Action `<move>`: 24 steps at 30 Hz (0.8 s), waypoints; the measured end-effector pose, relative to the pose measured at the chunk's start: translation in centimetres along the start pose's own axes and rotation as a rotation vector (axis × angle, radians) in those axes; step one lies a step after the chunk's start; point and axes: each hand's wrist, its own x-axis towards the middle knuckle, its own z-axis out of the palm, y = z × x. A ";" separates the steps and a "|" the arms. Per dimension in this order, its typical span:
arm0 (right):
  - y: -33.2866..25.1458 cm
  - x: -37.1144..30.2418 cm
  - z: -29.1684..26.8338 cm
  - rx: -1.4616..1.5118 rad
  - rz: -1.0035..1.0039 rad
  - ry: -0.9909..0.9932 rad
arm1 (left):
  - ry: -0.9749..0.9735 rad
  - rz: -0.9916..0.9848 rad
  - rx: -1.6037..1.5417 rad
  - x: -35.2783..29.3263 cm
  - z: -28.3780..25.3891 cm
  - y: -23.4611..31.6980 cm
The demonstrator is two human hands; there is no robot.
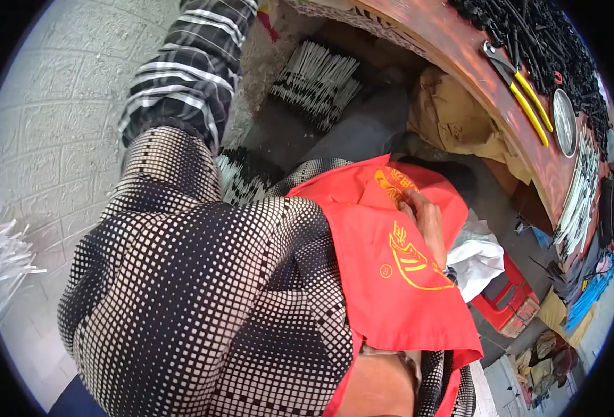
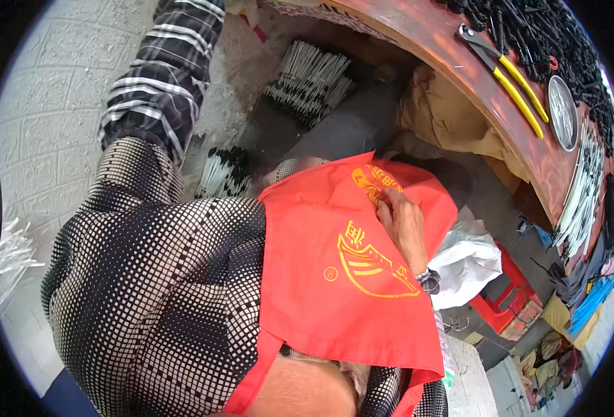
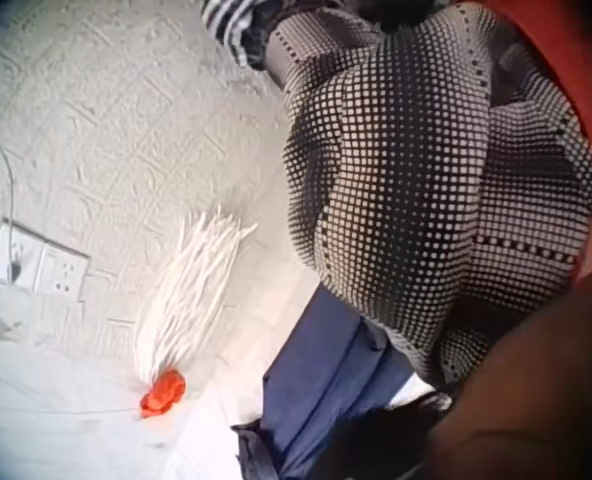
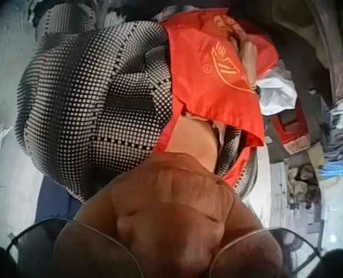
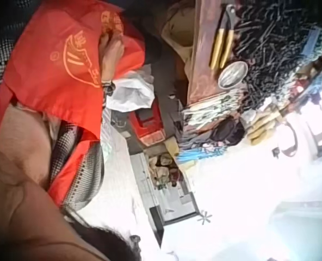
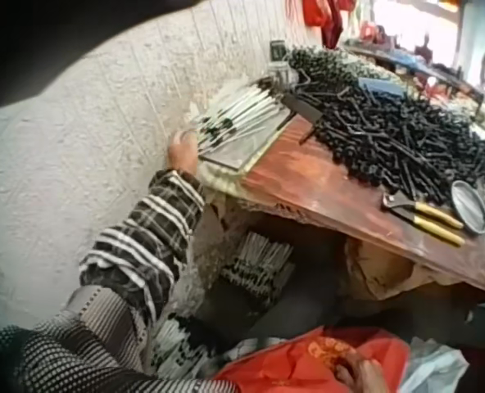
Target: The person trims wire on an umbrella runner assembly using pliers, then aligns umbrella ribs and threads wire through their hinges by hand.
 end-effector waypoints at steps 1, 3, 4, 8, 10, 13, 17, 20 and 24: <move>-0.3 0.0 -0.1 -0.006 0.014 0.005 | -0.013 -0.006 -0.007 -1.5 0.1 1.0; -1.1 0.3 -0.2 -0.024 0.048 -0.046 | -0.006 -0.152 0.015 -3.6 -0.7 2.8; -0.7 0.4 0.0 -0.028 0.039 -0.066 | 0.130 -0.130 -0.041 -2.4 0.7 1.2; 0.0 0.7 0.5 -0.012 0.069 -0.039 | 0.248 -0.248 -0.037 1.7 3.9 0.1; -0.1 0.9 0.4 -0.012 0.098 -0.047 | 0.124 -0.241 -0.018 4.1 4.1 -0.4; -0.3 1.1 0.1 0.004 0.173 -0.096 | 0.171 -0.295 -0.097 -2.5 1.9 4.5; 0.5 1.1 0.6 -0.002 0.140 -0.071 | 0.120 -0.254 -0.155 1.1 2.7 1.1; 0.2 1.0 0.5 -0.007 0.146 -0.093 | 0.217 -0.065 -0.511 3.1 4.0 -2.2; 0.2 0.7 0.5 0.027 0.175 -0.062 | 0.139 -0.094 -0.664 -1.8 0.9 -1.7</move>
